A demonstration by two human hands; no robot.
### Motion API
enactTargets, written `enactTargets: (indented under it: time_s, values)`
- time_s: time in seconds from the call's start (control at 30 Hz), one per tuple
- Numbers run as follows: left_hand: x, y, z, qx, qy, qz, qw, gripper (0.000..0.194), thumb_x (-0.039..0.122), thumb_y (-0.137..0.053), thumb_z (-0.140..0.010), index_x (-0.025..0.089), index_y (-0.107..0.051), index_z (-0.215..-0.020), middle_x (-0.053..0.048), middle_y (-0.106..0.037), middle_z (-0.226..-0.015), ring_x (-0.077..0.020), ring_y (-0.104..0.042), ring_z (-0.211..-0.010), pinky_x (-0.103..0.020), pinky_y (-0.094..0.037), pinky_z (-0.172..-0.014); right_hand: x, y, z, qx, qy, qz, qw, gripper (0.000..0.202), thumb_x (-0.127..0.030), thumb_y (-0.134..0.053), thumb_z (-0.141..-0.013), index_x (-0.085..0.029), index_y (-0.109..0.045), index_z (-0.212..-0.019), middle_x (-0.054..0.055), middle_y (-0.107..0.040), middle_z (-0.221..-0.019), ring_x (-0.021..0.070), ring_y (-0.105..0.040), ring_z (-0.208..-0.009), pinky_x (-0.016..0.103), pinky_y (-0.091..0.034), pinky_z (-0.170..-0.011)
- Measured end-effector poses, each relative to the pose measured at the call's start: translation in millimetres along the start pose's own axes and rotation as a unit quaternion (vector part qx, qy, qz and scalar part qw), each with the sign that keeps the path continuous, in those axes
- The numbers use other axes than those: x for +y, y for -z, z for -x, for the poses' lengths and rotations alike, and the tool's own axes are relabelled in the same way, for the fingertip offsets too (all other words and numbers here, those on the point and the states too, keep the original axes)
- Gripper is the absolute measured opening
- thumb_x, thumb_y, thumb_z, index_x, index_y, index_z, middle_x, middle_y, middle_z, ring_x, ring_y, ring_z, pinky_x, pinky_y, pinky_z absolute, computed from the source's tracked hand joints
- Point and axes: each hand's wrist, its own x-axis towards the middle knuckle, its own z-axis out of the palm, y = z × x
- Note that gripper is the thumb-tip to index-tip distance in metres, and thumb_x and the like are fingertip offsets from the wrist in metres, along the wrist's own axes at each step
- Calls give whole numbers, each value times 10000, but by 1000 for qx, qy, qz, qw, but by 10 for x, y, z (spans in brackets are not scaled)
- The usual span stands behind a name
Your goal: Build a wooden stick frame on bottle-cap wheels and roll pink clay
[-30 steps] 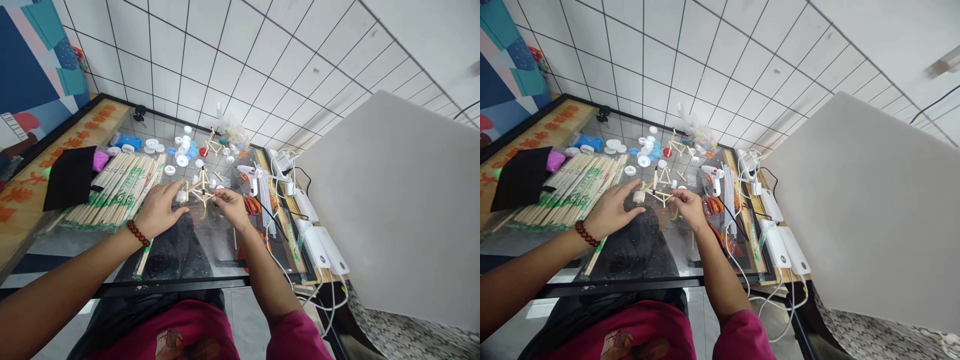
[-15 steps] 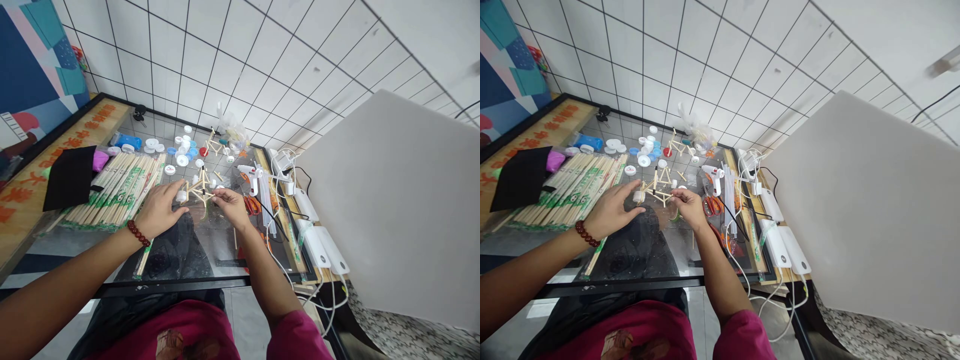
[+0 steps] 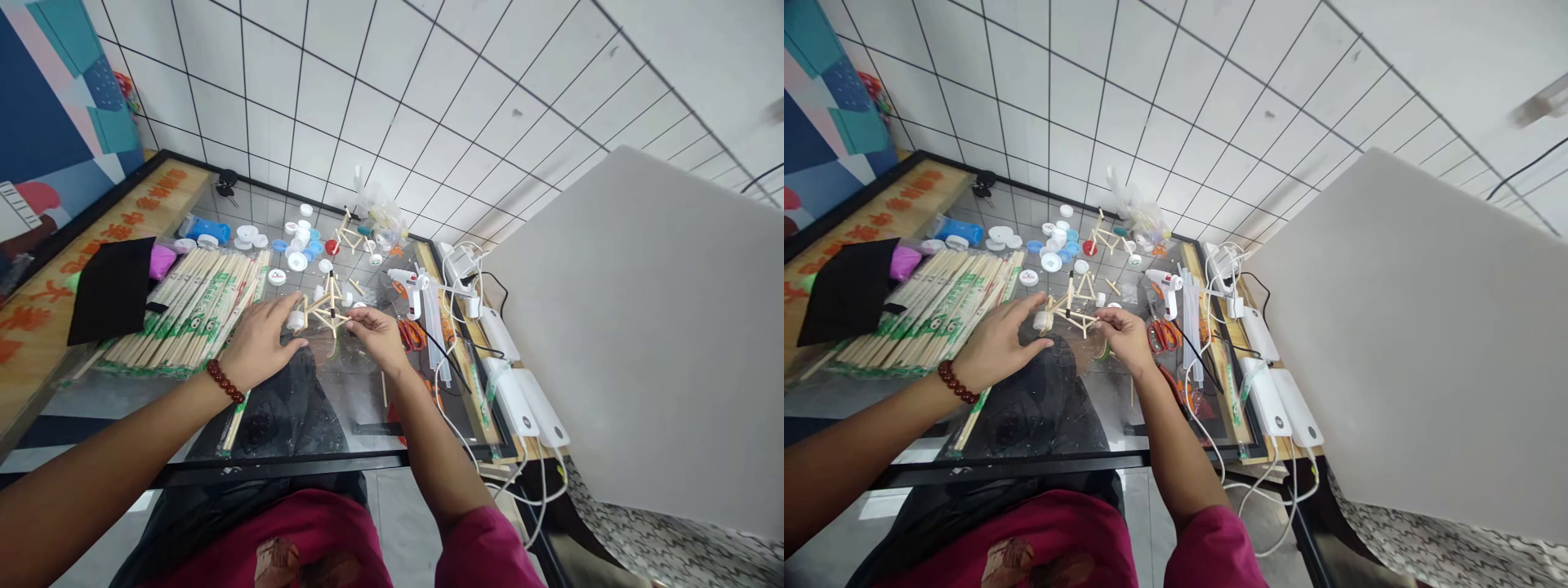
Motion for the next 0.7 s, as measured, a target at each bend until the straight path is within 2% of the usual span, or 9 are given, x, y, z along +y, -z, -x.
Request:
enactTargets:
  time_s: [0.2,0.5,0.7]
  values:
    - [-31,-29,0,5,-2,15,1000,843,377,-713,-849,166,-335,-1572,-183,-624,-1475,-387,-597,-1352,-566,-489,-1111,10,-8,-1,4,-2,1,1000,282,-354,-877,-613,-212,-788,-839,15,-793,-811,173,-730,-779,319,-591,-788]
    - [-36,-38,5,6,1,11,1000,869,351,-726,-834,196,-319,-1586,-172,-624,-1467,-384,-610,-1335,-573,-462,-1136,-13,-11,-6,9,1,1,1000,311,-400,-904,-580,-223,-786,-807,9,-804,-790,173,-734,-747,314,-600,-760]
    - [-33,-44,9,7,3,8,1000,853,329,-722,-833,173,-336,-1578,-182,-624,-1463,-391,-612,-1322,-570,-476,-1121,-23,-16,1,9,1,1,1000,300,-390,-902,-588,-222,-787,-808,5,-805,-789,165,-734,-745,307,-599,-765]
